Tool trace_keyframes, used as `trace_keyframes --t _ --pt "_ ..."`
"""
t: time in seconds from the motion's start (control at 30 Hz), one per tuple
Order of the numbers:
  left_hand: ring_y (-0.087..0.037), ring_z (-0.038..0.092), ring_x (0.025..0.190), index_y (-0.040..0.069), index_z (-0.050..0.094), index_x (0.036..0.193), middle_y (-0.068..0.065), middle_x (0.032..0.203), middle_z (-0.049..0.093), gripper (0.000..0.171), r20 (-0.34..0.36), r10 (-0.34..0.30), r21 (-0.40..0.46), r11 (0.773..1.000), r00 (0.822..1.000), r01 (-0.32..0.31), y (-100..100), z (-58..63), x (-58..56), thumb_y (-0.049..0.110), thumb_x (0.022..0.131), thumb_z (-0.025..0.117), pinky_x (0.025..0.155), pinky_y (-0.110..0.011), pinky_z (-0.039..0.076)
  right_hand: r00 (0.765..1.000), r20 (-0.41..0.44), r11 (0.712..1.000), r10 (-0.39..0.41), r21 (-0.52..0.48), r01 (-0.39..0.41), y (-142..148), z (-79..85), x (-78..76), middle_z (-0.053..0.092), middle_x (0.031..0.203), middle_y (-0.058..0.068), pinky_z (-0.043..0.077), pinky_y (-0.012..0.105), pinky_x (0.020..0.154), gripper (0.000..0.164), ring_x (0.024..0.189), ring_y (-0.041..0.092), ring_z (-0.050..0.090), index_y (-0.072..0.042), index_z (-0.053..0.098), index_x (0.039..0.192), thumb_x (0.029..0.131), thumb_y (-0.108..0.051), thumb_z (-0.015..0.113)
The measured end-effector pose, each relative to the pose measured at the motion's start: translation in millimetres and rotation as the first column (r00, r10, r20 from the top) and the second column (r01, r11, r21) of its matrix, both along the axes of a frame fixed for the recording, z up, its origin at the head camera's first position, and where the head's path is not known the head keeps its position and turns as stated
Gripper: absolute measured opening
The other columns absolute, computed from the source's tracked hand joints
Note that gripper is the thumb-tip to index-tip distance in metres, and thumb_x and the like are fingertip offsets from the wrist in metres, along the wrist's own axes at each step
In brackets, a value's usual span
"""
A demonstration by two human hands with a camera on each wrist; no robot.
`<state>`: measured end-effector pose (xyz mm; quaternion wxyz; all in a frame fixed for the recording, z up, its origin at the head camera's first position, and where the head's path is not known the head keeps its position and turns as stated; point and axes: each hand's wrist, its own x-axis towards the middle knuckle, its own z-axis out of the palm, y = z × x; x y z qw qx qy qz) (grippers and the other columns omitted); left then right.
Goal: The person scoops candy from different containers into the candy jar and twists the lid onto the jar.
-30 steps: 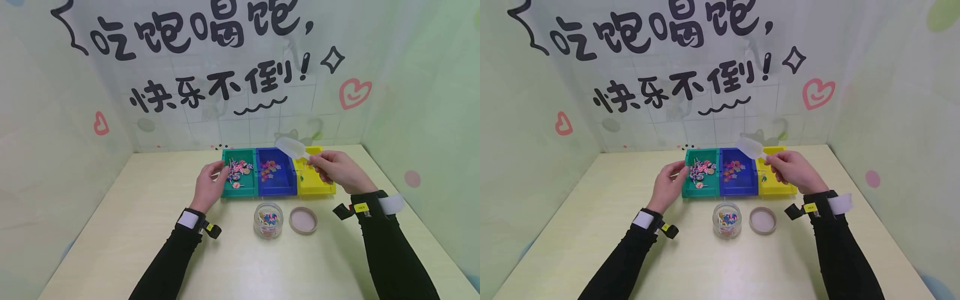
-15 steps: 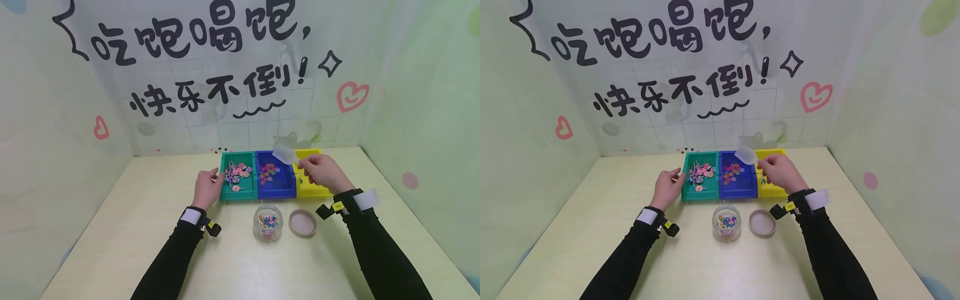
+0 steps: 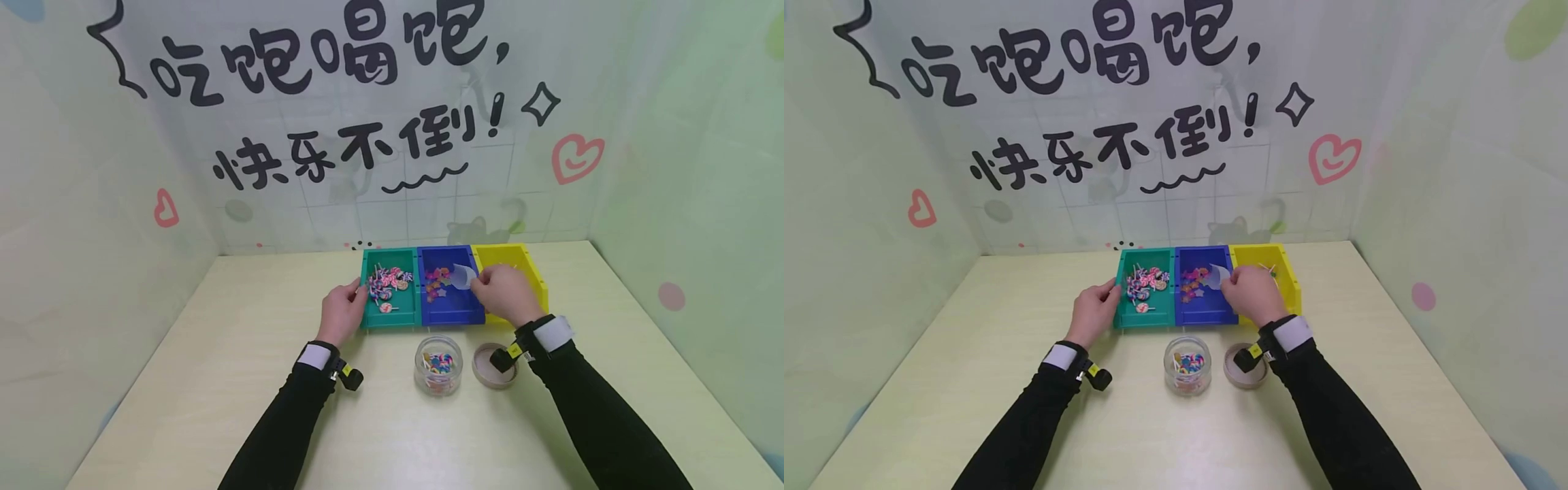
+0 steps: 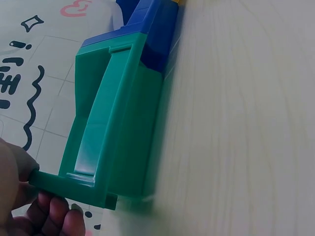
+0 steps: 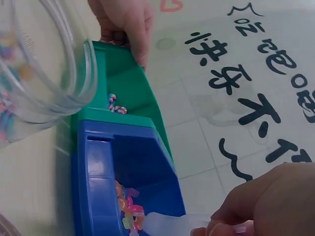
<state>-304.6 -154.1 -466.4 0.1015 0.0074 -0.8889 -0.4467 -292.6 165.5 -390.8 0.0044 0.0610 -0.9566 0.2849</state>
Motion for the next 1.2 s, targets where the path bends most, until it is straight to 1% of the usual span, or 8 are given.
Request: trace_keyframes --t 0.1,0.2,0.33,0.47,0.67,0.9,1.1,1.2 --pt "-0.023 0.049 0.077 0.004 0.06 0.154 -0.018 0.092 0.065 0.049 0.002 -0.003 0.006 1.0 1.0 0.003 -0.4 0.0 -1.1 0.031 0.113 0.056 0.064 -0.031 0.038 0.998 -0.061 0.997 0.024 0.075 -0.019 -11.9 -3.5 1.1 0.049 0.06 0.002 0.036 0.027 0.054 0.041 0.057 0.021 0.053 -0.008 0.058 0.069 0.108 -0.022 0.06" --pt "-0.023 0.049 0.078 0.005 0.06 0.154 -0.018 0.096 0.066 0.049 0.006 -0.001 0.003 1.0 1.0 0.001 -1.0 -0.5 -2.3 0.032 0.114 0.056 0.065 -0.031 0.039 0.997 -0.078 0.987 0.019 0.16 -0.006 -23.2 -10.3 -1.1 0.049 0.062 0.002 0.041 0.028 0.057 0.036 0.06 0.022 0.056 -0.007 0.06 0.074 0.108 -0.021 0.061" --pt "-0.023 0.049 0.079 0.006 0.059 0.155 -0.019 0.099 0.067 0.049 0.017 0.001 0.007 1.0 1.0 -0.001 -1.1 -0.7 -3.0 0.032 0.114 0.056 0.065 -0.031 0.039 0.997 -0.072 0.973 -0.008 0.231 0.024 -33.3 -19.8 -6.7 0.056 0.067 0.007 0.053 0.032 0.06 0.028 0.065 0.025 0.062 -0.001 0.067 0.085 0.107 -0.017 0.061" --pt "-0.023 0.049 0.08 0.007 0.059 0.155 -0.019 0.1 0.067 0.048 0.034 0.003 0.027 1.0 0.999 -0.003 -0.8 0.2 -2.7 0.032 0.114 0.058 0.065 -0.031 0.039 0.995 -0.101 0.965 0.004 0.262 0.022 -36.4 -28.8 -12.9 0.063 0.07 0.011 0.063 0.04 0.064 0.029 0.063 0.027 0.065 0.004 0.07 0.087 0.107 -0.016 0.062" --pt "-0.023 0.048 0.079 0.008 0.059 0.155 -0.019 0.1 0.068 0.048 0.039 -0.006 0.034 0.999 0.999 0.005 -1.0 1.8 -2.8 0.032 0.114 0.059 0.064 -0.03 0.038 0.992 -0.121 0.972 0.032 0.235 -0.002 -34.5 -36.1 -18.7 0.063 0.071 0.011 0.06 0.041 0.066 0.028 0.065 0.027 0.063 0.003 0.071 0.086 0.107 -0.016 0.064" --pt "-0.021 0.045 0.073 0.007 0.06 0.154 -0.018 0.091 0.065 0.047 0.035 -0.006 0.026 1.0 0.999 0.005 -1.9 3.3 -1.6 0.03 0.114 0.059 0.06 -0.029 0.034 0.996 -0.044 0.98 0.072 0.189 -0.062 -35.4 -40.8 -24.2 0.062 0.07 0.007 0.048 0.03 0.063 0.026 0.066 0.024 0.06 0.0 0.076 0.092 0.108 -0.018 0.066" --pt "-0.02 0.044 0.07 0.008 0.059 0.155 -0.016 0.086 0.066 0.048 0.048 -0.01 0.027 1.0 0.999 0.008 -2.3 1.0 -3.1 0.03 0.113 0.059 0.058 -0.028 0.034 0.997 -0.002 0.985 0.083 0.15 -0.081 -34.7 -46.2 -28.5 0.05 0.066 0.002 0.041 0.029 0.063 0.031 0.067 0.022 0.056 -0.007 0.068 0.081 0.109 -0.021 0.067" --pt "-0.02 0.043 0.07 0.008 0.058 0.155 -0.016 0.085 0.067 0.047 0.051 -0.011 0.027 1.0 0.999 0.01 -2.3 1.3 -3.5 0.03 0.113 0.06 0.057 -0.027 0.033 0.996 0.03 0.992 0.086 0.091 -0.089 -34.5 -47.5 -29.7 0.045 0.065 0.001 0.038 0.03 0.063 0.037 0.066 0.022 0.054 -0.009 0.061 0.075 0.109 -0.022 0.066"
